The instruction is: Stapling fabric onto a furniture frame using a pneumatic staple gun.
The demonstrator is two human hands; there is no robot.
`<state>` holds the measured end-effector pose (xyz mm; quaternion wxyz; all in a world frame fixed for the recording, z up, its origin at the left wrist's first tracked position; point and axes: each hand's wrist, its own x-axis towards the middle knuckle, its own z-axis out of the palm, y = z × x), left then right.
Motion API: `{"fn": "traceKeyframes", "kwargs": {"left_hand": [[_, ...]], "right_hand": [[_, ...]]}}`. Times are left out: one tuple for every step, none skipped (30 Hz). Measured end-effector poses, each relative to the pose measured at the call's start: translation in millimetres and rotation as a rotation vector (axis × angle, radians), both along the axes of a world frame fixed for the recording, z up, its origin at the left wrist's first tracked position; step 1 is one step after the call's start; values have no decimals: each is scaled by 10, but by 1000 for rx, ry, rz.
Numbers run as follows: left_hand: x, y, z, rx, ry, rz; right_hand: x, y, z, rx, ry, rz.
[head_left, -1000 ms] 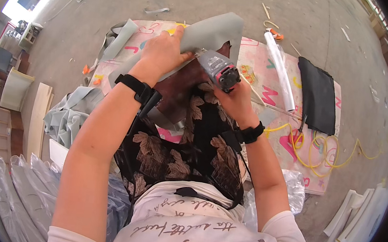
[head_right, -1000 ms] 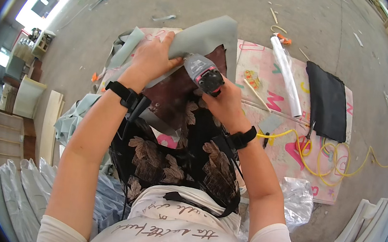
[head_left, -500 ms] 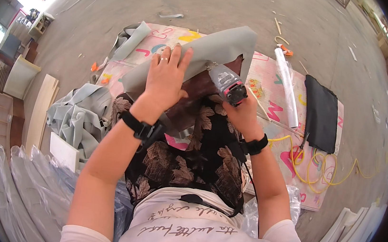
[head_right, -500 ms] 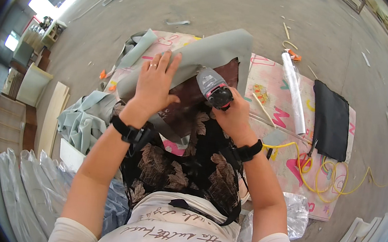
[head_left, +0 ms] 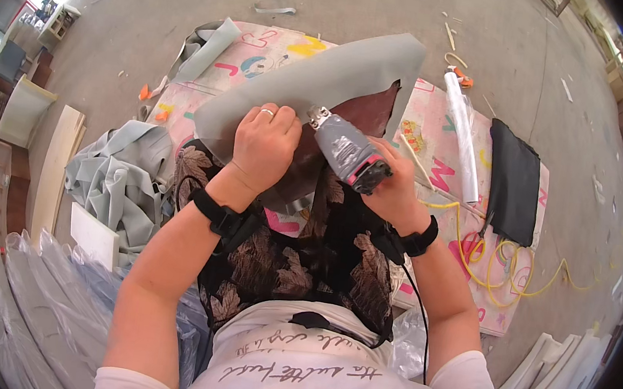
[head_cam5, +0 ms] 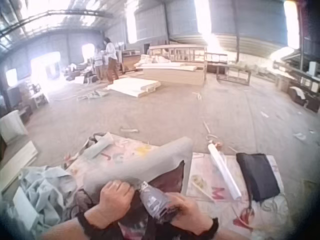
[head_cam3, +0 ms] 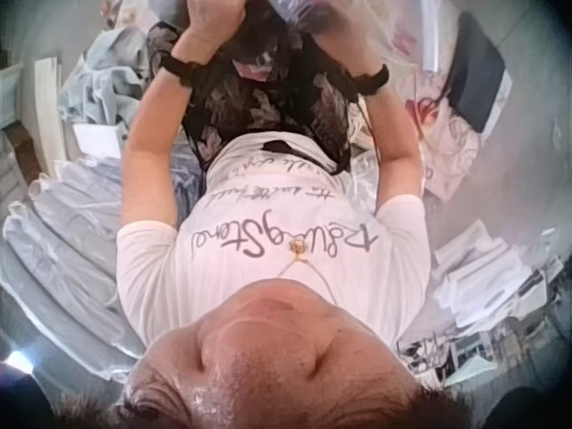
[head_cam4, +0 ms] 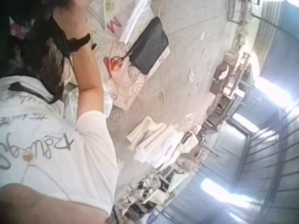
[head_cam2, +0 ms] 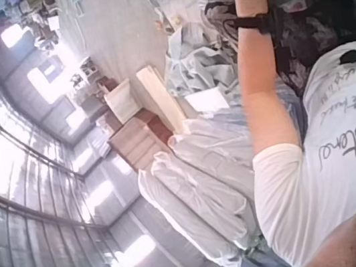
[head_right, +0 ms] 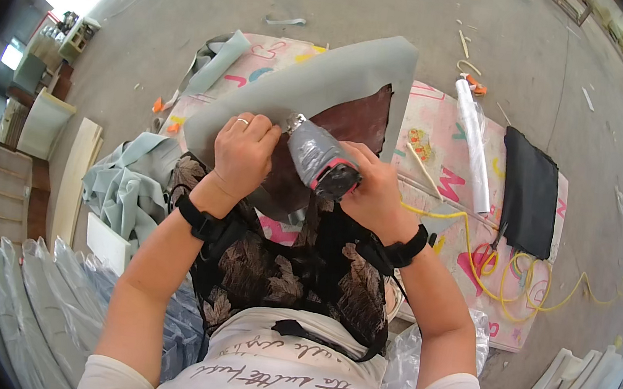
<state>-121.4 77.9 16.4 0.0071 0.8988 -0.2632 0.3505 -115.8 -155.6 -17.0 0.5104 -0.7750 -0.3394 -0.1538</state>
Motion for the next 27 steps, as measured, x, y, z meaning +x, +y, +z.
{"fn": "traceKeyframes", "kwargs": {"left_hand": [[5, -3, -11, 1, 5, -1], [5, -10, -23, 21, 5, 5], [7, -10, -35, 41, 5, 10], [15, 1, -53, 39, 8, 8], [28, 26, -76, 49, -13, 1], [38, 45, -94, 57, -34, -5], [48, 64, -102, 57, -33, -4], [57, 81, -108, 62, -40, -14], [65, 97, -110, 67, -46, -24], [71, 103, -106, 68, -45, -25], [76, 107, -96, 80, -39, -24], [82, 112, -88, 94, -34, -24], [92, 117, -85, 96, -32, -29], [104, 122, -78, 109, -33, -33], [113, 127, -68, 123, -34, -37], [120, 137, -54, 129, -37, -42], [132, 150, -46, 142, -11, -27], [149, 149, -36, 156, 14, -13], [160, 159, -37, 167, 7, -18], [153, 161, -38, 189, 24, -12], [147, 162, -20, 211, 41, -6], [132, 163, 23, 222, 32, -17], [126, 141, 63, 252, 129, 18], [161, 110, 111, 282, 225, 52], [244, 37, 223, 290, 216, 32], [348, -74, 418, 263, 443, 77], [479, -202, 605, 237, 671, 121]], "right_hand": [[16, 22, -8, -20, -20, 25], [29, 45, -21, -19, -16, 24], [43, 68, -40, -64, -42, 6], [54, 74, -56, -113, -67, -14], [73, 77, -65, -115, -64, -16], [96, 78, -72, -151, -63, -20], [123, 90, -83, -186, -65, -20], [142, 98, -102, -186, -66, -18], [159, 104, -128, -182, -96, -10], [171, 105, -155, -178, -126, -5], [189, 112, -174, -176, -125, -6], [209, 122, -190, -185, -145, -7], [208, 127, -209, -192, -165, -13], [197, 140, -234, -189, -163, -19], [187, 159, -259, -227, -168, -32], [187, 166, -269, -264, -175, -43], [187, 157, -271, -257, -177, -50], [183, 142, -268, -286, -167, -59], [190, 148, -256, -312, -159, -68], [178, 107, -245, -300, -165, -76], [146, 14, -245, -277, -177, -85], [104, -82, -252, -255, -188, -98], [72, -199, -271, -177, -190, -115], [34, -312, -277, -170, -196, -135], [-17, -435, -293, -159, -137, -158], [-72, -549, -305, -150, -75, -183], [-113, -643, -311, -122, -74, -213]]}}
